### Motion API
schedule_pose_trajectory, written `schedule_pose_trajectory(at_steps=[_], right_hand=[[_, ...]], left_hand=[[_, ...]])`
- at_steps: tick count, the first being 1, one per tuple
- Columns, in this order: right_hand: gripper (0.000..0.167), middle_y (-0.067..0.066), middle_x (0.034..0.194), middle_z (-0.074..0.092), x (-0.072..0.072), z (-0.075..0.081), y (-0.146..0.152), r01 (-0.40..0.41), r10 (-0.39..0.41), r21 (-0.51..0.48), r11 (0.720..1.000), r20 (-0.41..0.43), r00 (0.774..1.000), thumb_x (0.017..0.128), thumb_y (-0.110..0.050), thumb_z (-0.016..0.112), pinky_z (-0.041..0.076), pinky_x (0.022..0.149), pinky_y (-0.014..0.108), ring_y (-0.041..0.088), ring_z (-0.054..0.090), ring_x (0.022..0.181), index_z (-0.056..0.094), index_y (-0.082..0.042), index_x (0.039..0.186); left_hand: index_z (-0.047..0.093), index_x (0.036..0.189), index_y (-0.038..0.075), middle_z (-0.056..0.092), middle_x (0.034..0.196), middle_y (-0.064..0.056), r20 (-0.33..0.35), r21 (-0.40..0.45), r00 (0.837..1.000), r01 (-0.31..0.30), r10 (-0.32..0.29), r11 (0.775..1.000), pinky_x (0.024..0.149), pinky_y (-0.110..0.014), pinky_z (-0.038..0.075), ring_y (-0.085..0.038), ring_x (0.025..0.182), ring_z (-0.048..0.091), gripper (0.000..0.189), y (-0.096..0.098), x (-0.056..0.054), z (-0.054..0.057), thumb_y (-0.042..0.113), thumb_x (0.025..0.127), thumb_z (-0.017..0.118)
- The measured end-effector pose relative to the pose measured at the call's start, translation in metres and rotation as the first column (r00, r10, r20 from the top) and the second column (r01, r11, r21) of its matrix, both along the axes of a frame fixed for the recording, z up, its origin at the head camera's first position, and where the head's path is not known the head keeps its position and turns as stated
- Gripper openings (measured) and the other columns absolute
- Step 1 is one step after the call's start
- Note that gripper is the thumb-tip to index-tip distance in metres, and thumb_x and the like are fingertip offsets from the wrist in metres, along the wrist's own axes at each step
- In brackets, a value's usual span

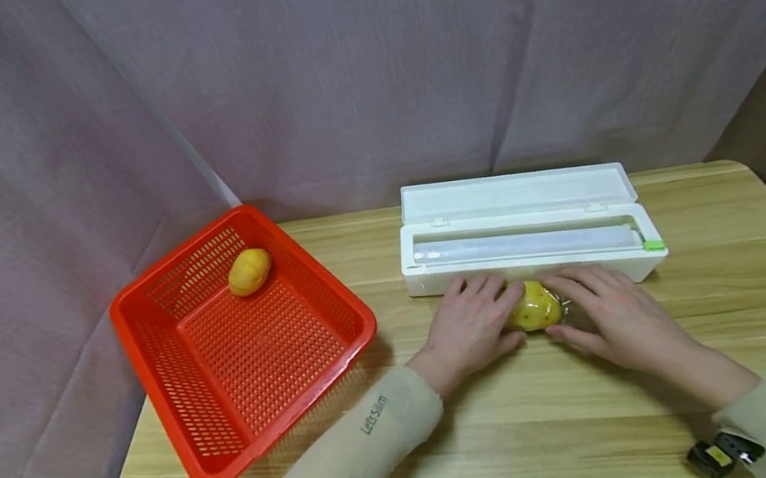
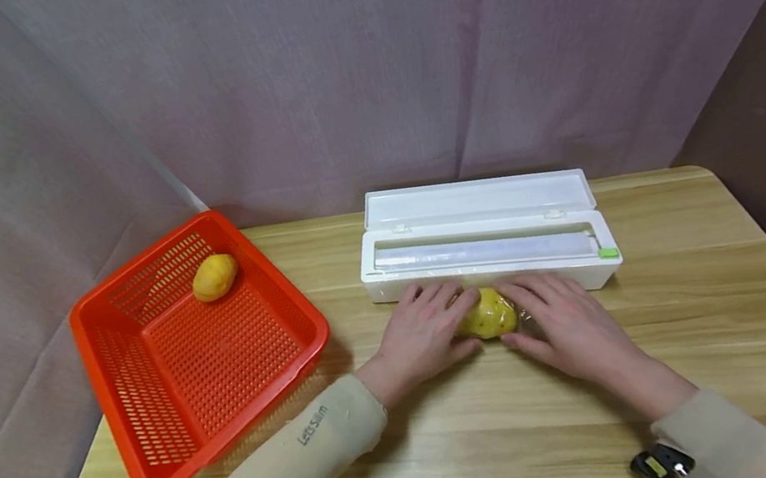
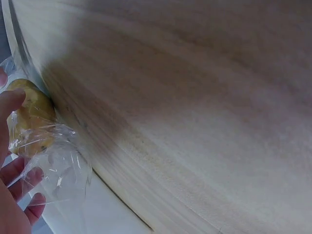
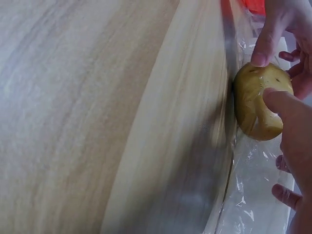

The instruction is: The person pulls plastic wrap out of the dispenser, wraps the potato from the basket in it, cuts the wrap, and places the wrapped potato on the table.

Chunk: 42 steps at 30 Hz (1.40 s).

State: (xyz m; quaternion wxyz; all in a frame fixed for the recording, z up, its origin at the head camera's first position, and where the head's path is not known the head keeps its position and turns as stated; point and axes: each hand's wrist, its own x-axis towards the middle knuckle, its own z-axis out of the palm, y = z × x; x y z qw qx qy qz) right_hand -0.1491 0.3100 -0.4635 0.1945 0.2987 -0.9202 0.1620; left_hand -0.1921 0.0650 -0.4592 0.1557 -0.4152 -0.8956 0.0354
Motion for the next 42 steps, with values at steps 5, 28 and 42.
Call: schedule_pose_trajectory(at_steps=[5,28,42], right_hand=[[0.066,0.016,0.137,0.064,0.000,-0.001,0.000,0.000,0.000,0.015,1.000,-0.016,1.000,0.086,-0.034,0.085,0.044,0.106,0.062,0.041,0.060,0.124,0.065,-0.003,0.140],[0.066,0.017,0.131,0.069,0.001,-0.001,0.001,0.018,-0.018,0.005,1.000,0.003,1.000,0.084,-0.032,0.086,0.046,0.102,0.063,0.040,0.062,0.120,0.064,-0.005,0.140],[0.063,0.016,0.127,0.071,0.004,0.003,0.004,0.033,-0.033,-0.017,0.999,0.002,0.999,0.086,-0.033,0.085,0.045,0.102,0.063,0.040,0.063,0.118,0.065,-0.007,0.139]], left_hand=[[0.060,0.136,0.027,0.063,0.130,0.006,0.023,0.023,1.000,-0.003,0.002,1.000,0.099,-0.035,0.047,-0.015,0.123,0.062,0.059,-0.002,0.001,0.002,0.067,0.094,0.071],[0.064,0.136,0.027,0.065,0.127,0.007,0.043,0.032,0.999,-0.004,0.003,0.999,0.096,-0.032,0.045,-0.013,0.122,0.060,0.055,-0.004,0.000,0.008,0.064,0.096,0.069],[0.067,0.128,0.027,0.065,0.121,0.007,0.055,0.028,0.998,0.002,-0.004,1.000,0.096,-0.033,0.045,-0.013,0.116,0.061,0.051,-0.005,0.001,0.011,0.065,0.096,0.069]])
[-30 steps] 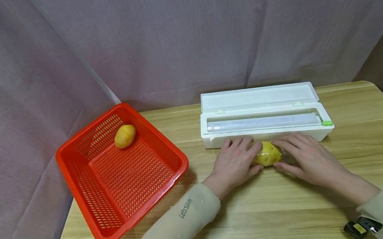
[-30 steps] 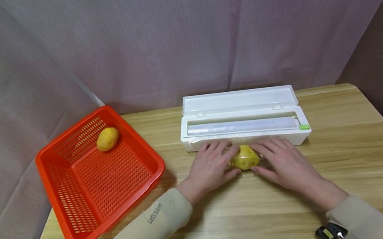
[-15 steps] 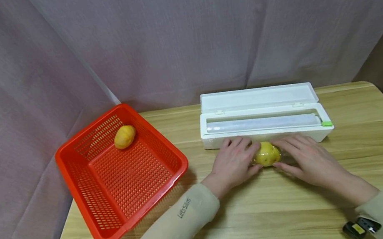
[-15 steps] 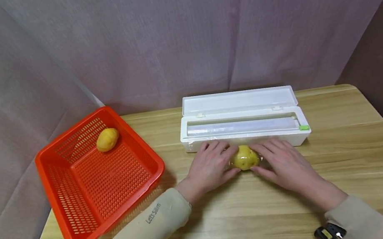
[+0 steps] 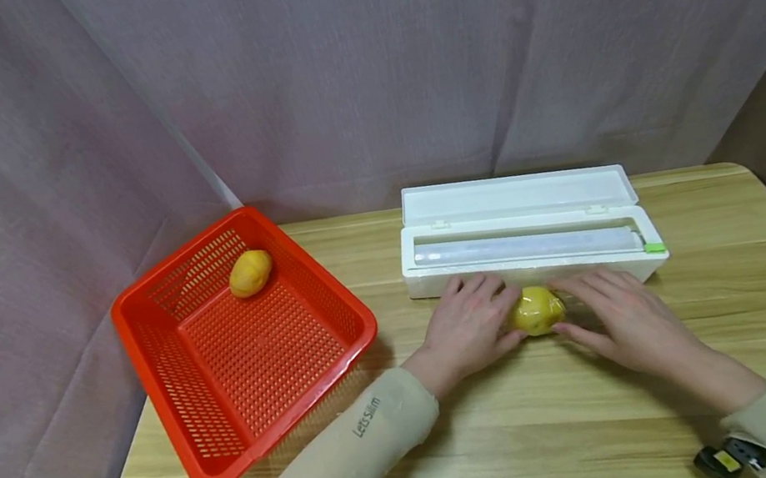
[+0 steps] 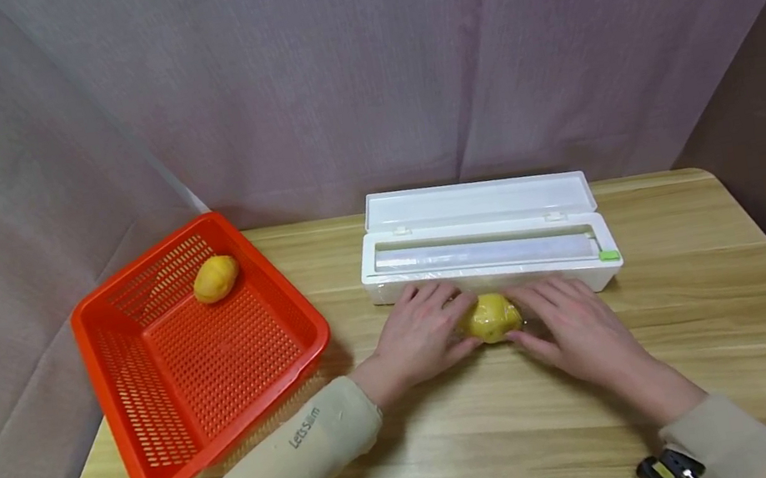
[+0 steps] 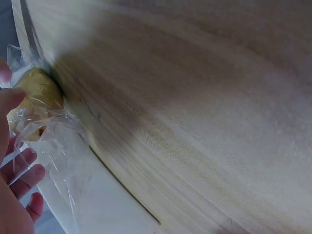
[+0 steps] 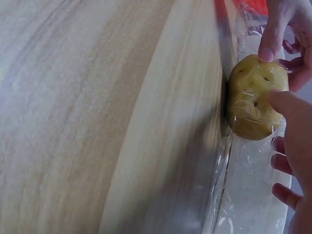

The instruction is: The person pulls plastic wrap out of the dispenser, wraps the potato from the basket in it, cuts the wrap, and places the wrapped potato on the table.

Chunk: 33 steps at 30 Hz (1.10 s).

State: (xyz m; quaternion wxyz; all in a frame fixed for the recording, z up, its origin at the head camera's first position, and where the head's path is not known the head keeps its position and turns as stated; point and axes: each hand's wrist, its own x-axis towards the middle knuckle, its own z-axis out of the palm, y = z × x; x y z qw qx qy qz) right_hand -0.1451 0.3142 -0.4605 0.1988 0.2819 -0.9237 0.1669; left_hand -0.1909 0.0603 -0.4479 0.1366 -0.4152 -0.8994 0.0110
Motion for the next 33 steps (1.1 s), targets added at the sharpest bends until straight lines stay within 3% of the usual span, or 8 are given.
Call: schedule_pose_trajectory(at_steps=[7,17,28,33], right_hand=[[0.064,0.016,0.129,0.072,0.0022,0.0047,-0.0021,0.022,-0.020,-0.057,0.998,0.032,0.999,0.080,-0.021,0.092,0.047,0.101,0.064,0.042,0.065,0.119,0.067,-0.008,0.137],[0.062,0.014,0.129,0.070,0.0032,0.0034,0.0001,0.009,-0.008,-0.047,0.999,0.022,1.000,0.081,-0.022,0.091,0.047,0.098,0.065,0.043,0.065,0.117,0.068,-0.009,0.136],[0.053,0.013,0.129,0.068,0.0021,0.0022,0.0028,-0.014,0.014,-0.040,0.999,-0.009,1.000,0.091,-0.037,0.083,0.049,0.097,0.064,0.040,0.066,0.114,0.070,-0.009,0.134],[0.056,0.012,0.125,0.068,0.0033,0.0006,0.0032,-0.028,0.027,-0.050,0.998,-0.024,0.999,0.101,-0.056,0.068,0.048,0.097,0.063,0.039,0.065,0.113,0.071,-0.008,0.131]], left_hand=[[0.068,0.127,0.027,0.065,0.121,0.008,-0.015,0.002,1.000,0.006,-0.006,1.000,0.096,-0.032,0.045,-0.012,0.117,0.061,0.051,-0.0009,-0.0011,-0.0004,0.066,0.095,0.069],[0.068,0.129,0.028,0.064,0.123,0.008,-0.015,-0.022,1.000,0.016,-0.017,1.000,0.098,-0.033,0.044,-0.012,0.119,0.059,0.053,-0.0021,-0.0001,-0.0002,0.069,0.096,0.064],[0.067,0.131,0.027,0.063,0.124,0.007,-0.021,-0.019,0.999,0.025,-0.026,1.000,0.094,-0.034,0.043,-0.013,0.118,0.058,0.056,-0.0011,0.0020,-0.0013,0.070,0.095,0.065],[0.067,0.131,0.027,0.063,0.123,0.009,-0.027,-0.016,0.999,0.028,-0.028,0.999,0.092,-0.033,0.042,-0.012,0.116,0.057,0.057,-0.0009,0.0021,-0.0027,0.071,0.095,0.064]])
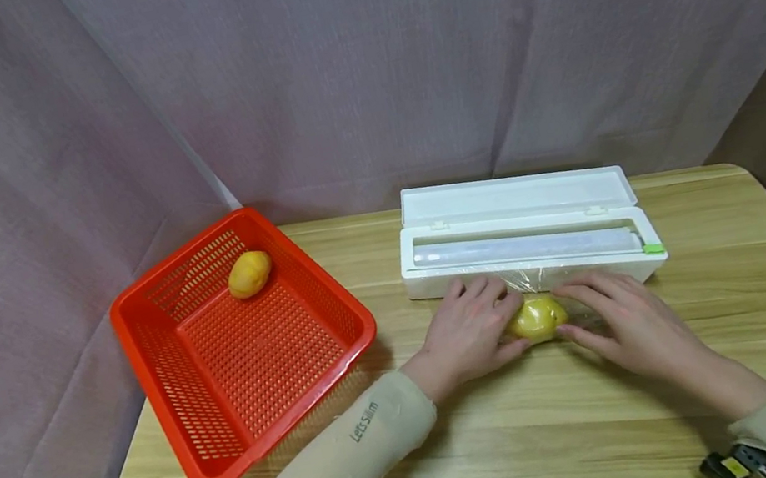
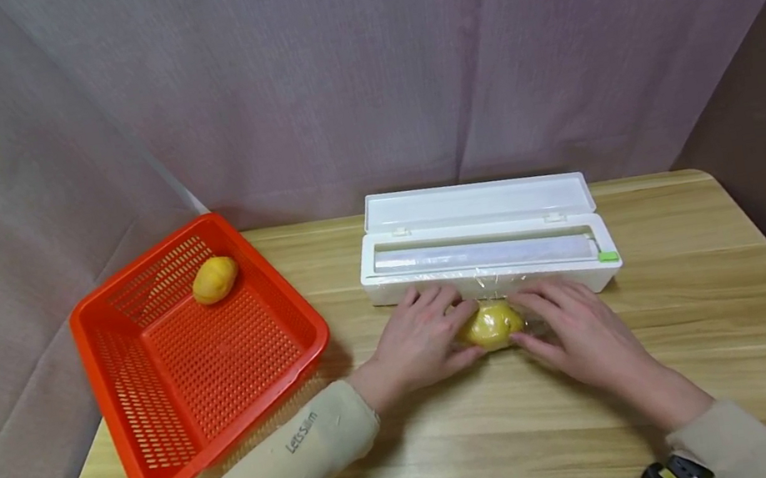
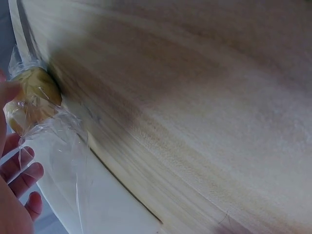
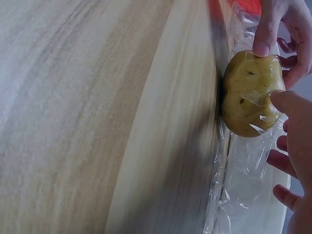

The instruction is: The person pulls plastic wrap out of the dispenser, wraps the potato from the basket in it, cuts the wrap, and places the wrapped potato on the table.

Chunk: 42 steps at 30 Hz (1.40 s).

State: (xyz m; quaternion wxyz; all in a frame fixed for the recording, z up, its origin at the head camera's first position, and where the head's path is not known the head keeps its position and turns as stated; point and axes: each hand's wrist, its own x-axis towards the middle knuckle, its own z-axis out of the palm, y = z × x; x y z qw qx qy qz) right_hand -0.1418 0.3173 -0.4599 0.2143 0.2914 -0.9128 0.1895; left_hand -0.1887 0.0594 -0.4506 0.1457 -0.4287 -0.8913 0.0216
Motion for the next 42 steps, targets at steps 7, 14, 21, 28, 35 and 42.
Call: schedule_pose_trajectory(at_steps=[7,14,21,28,35,42], right_hand=[[0.070,0.012,0.125,0.069,0.000,0.000,0.000,-0.004,0.004,-0.006,1.000,-0.015,1.000,0.105,-0.068,0.048,0.048,0.096,0.062,0.040,0.065,0.113,0.072,-0.007,0.130],[0.071,0.012,0.124,0.069,0.002,0.001,-0.001,-0.002,0.002,0.002,1.000,-0.019,1.000,0.106,-0.068,0.045,0.049,0.096,0.061,0.039,0.065,0.112,0.071,-0.008,0.131],[0.067,0.011,0.123,0.070,0.003,0.001,-0.001,0.006,-0.006,0.008,1.000,-0.007,1.000,0.105,-0.067,0.051,0.049,0.095,0.061,0.038,0.065,0.111,0.071,-0.009,0.131],[0.052,0.010,0.120,0.071,0.004,0.001,-0.001,0.008,-0.009,0.030,1.000,0.011,1.000,0.095,-0.047,0.079,0.049,0.096,0.060,0.037,0.066,0.111,0.071,-0.009,0.130],[0.066,0.010,0.122,0.072,0.004,-0.001,-0.005,0.015,-0.017,0.045,0.999,0.045,0.999,0.076,-0.028,0.094,0.050,0.097,0.059,0.035,0.067,0.111,0.069,-0.007,0.134],[0.076,0.014,0.126,0.069,0.003,-0.004,-0.010,-0.016,0.014,0.032,0.999,0.053,0.999,0.080,-0.035,0.091,0.051,0.097,0.061,0.038,0.066,0.114,0.061,-0.002,0.142]], left_hand=[[0.067,0.131,0.028,0.063,0.121,0.009,-0.011,0.003,1.000,0.010,-0.010,1.000,0.090,-0.032,0.043,-0.012,0.114,0.058,0.059,0.000,0.001,0.001,0.074,0.094,0.063],[0.067,0.131,0.028,0.063,0.121,0.009,-0.012,-0.002,1.000,0.016,-0.016,1.000,0.090,-0.032,0.043,-0.012,0.114,0.059,0.060,0.001,0.003,0.004,0.075,0.095,0.061],[0.068,0.131,0.028,0.064,0.122,0.009,-0.004,-0.009,1.000,0.012,-0.012,1.000,0.091,-0.032,0.043,-0.012,0.116,0.059,0.060,0.002,0.004,0.006,0.076,0.094,0.061],[0.070,0.125,0.028,0.066,0.120,0.010,0.010,-0.012,1.000,0.014,-0.014,1.000,0.093,-0.033,0.043,-0.011,0.116,0.060,0.052,0.002,0.004,0.006,0.071,0.096,0.063],[0.070,0.131,0.024,0.069,0.127,0.006,0.120,0.034,0.993,-0.010,0.006,0.999,0.100,-0.033,0.044,-0.011,0.122,0.062,0.052,0.001,0.000,0.005,0.063,0.099,0.064],[0.071,0.134,0.021,0.070,0.131,0.004,0.256,0.117,0.967,-0.044,0.012,0.992,0.110,-0.035,0.043,-0.015,0.130,0.060,0.049,-0.004,-0.007,0.003,0.057,0.101,0.066]])
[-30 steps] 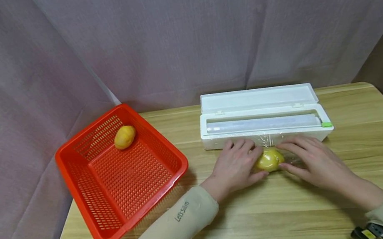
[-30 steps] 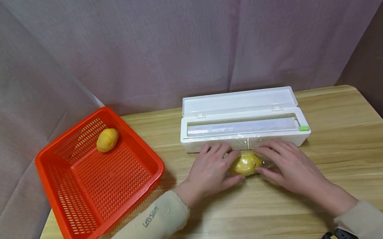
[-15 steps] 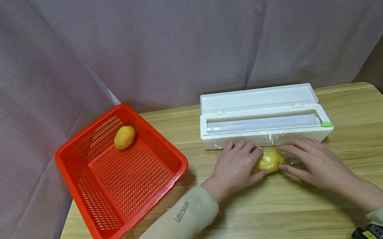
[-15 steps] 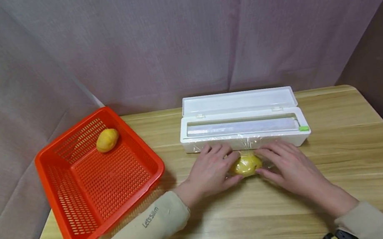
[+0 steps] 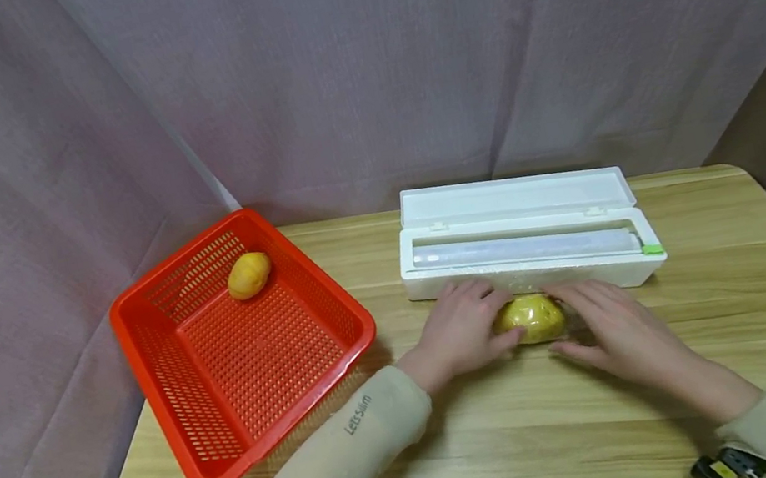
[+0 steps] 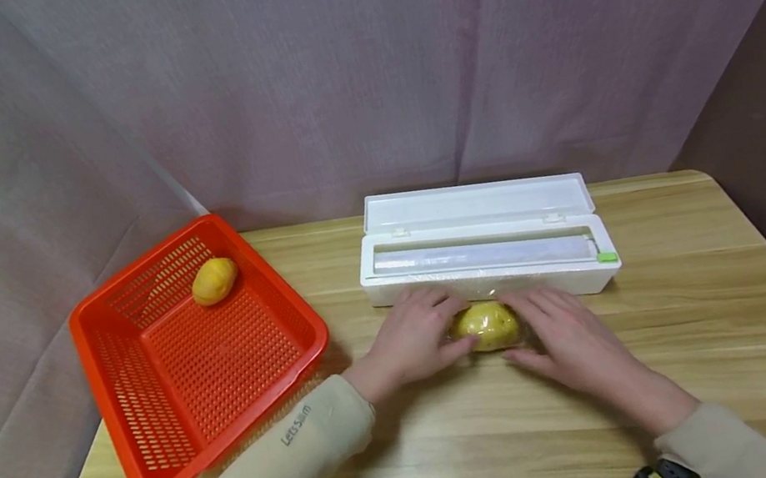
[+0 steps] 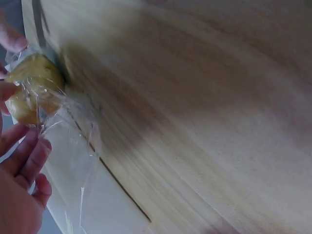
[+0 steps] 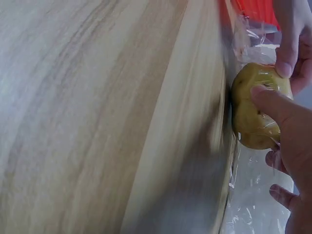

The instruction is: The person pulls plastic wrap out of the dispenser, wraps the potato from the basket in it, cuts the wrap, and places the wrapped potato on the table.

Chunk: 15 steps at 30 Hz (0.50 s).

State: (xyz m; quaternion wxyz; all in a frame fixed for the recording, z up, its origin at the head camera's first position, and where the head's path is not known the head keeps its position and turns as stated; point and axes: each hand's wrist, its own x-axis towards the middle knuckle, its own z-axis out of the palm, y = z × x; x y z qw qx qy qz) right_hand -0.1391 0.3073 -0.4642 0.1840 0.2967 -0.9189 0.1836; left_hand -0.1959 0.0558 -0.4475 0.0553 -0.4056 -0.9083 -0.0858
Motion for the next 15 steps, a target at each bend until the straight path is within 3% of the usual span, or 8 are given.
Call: schedule_pose_trajectory(at_steps=[4,7,12,15], right_hand=[[0.079,0.016,0.128,0.068,-0.002,-0.003,-0.002,-0.023,0.024,0.014,1.000,-0.016,1.000,0.091,-0.056,0.079,0.050,0.098,0.063,0.040,0.064,0.117,0.057,-0.002,0.145],[0.080,0.017,0.126,0.066,-0.004,-0.005,-0.003,-0.035,0.037,0.044,0.998,-0.047,0.998,0.092,-0.059,0.074,0.050,0.098,0.062,0.040,0.063,0.116,0.056,-0.002,0.145],[0.082,0.015,0.125,0.066,-0.007,-0.001,-0.005,-0.019,0.021,0.059,0.998,-0.044,0.999,0.075,-0.036,0.091,0.051,0.094,0.059,0.037,0.063,0.113,0.059,-0.003,0.143],[0.084,0.013,0.124,0.068,-0.009,0.008,-0.005,-0.022,0.023,0.050,0.999,-0.015,1.000,0.071,-0.030,0.096,0.052,0.092,0.060,0.036,0.064,0.111,0.060,-0.007,0.143]], left_hand=[[0.072,0.134,0.019,0.071,0.132,0.003,0.099,0.066,0.995,-0.007,0.000,0.998,0.111,-0.036,0.044,-0.016,0.128,0.062,0.047,-0.002,-0.004,0.002,0.053,0.102,0.067],[0.074,0.129,0.017,0.074,0.124,0.003,0.160,0.137,0.987,-0.004,-0.018,0.991,0.103,-0.031,0.048,-0.011,0.115,0.066,0.042,-0.003,-0.007,0.005,0.049,0.102,0.068],[0.073,0.131,0.015,0.075,0.111,0.006,0.216,0.202,0.975,0.008,-0.053,0.979,0.090,-0.023,0.050,-0.007,0.096,0.065,0.040,-0.002,-0.009,0.014,0.044,0.103,0.068],[0.066,0.142,0.018,0.075,0.119,0.005,0.180,0.121,0.984,-0.016,-0.006,0.993,0.092,-0.027,0.049,-0.010,0.103,0.066,0.050,-0.003,-0.008,0.023,0.050,0.104,0.064]])
